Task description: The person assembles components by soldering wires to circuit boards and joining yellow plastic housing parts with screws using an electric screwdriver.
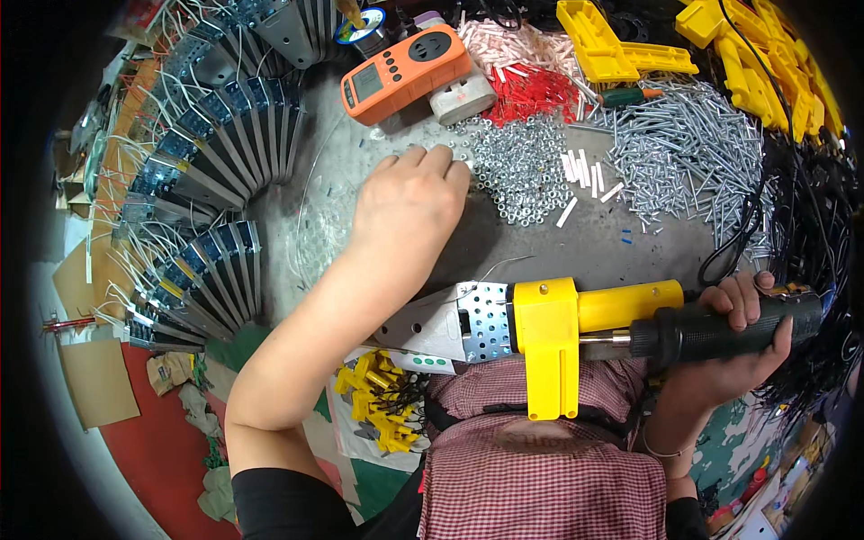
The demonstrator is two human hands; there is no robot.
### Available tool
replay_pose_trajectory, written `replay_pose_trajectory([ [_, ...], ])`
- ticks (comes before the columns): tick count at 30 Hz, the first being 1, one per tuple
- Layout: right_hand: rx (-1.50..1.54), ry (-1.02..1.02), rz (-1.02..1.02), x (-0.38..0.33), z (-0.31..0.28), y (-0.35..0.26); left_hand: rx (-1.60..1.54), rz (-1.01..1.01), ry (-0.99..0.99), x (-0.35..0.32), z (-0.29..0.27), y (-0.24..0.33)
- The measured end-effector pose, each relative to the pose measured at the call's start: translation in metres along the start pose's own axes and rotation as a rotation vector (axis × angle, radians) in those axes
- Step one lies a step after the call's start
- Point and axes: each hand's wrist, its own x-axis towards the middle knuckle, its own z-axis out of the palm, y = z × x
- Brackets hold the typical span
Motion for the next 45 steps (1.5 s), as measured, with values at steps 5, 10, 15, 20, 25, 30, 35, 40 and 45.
replay_pose_trajectory([
  [5, -0.012, -0.015, 0.007, 0.001, -0.002, 0.0, 0.19, 0.089, -0.015, -0.003, 0.004, 0.002],
  [10, 0.089, -0.069, 0.078, 0.003, -0.002, -0.002, 0.282, 0.217, -0.038, 0.016, 0.0, -0.005],
  [15, 0.123, -0.107, 0.112, 0.005, -0.009, -0.001, -0.239, 0.034, -0.022, 0.0, -0.023, -0.007],
  [20, 0.133, -0.086, 0.112, 0.004, -0.01, -0.001, -0.78, -0.132, -0.071, -0.072, -0.047, 0.05],
  [25, 0.105, -0.092, 0.118, 0.006, -0.013, -0.007, -0.953, -0.31, 0.045, -0.086, -0.027, 0.074],
  [30, 0.124, -0.094, 0.086, 0.005, -0.016, -0.005, -0.925, -0.248, 0.114, -0.089, -0.016, 0.073],
  [35, 0.162, -0.072, 0.062, 0.001, -0.011, 0.003, -0.879, -0.175, 0.193, -0.09, -0.008, 0.075],
  [40, 0.167, -0.066, 0.073, 0.005, -0.012, 0.005, -0.775, -0.133, 0.227, -0.089, -0.008, 0.08],
  [45, 0.147, -0.098, 0.103, 0.007, -0.008, 0.003, -0.689, -0.125, 0.203, -0.092, -0.008, 0.079],
])
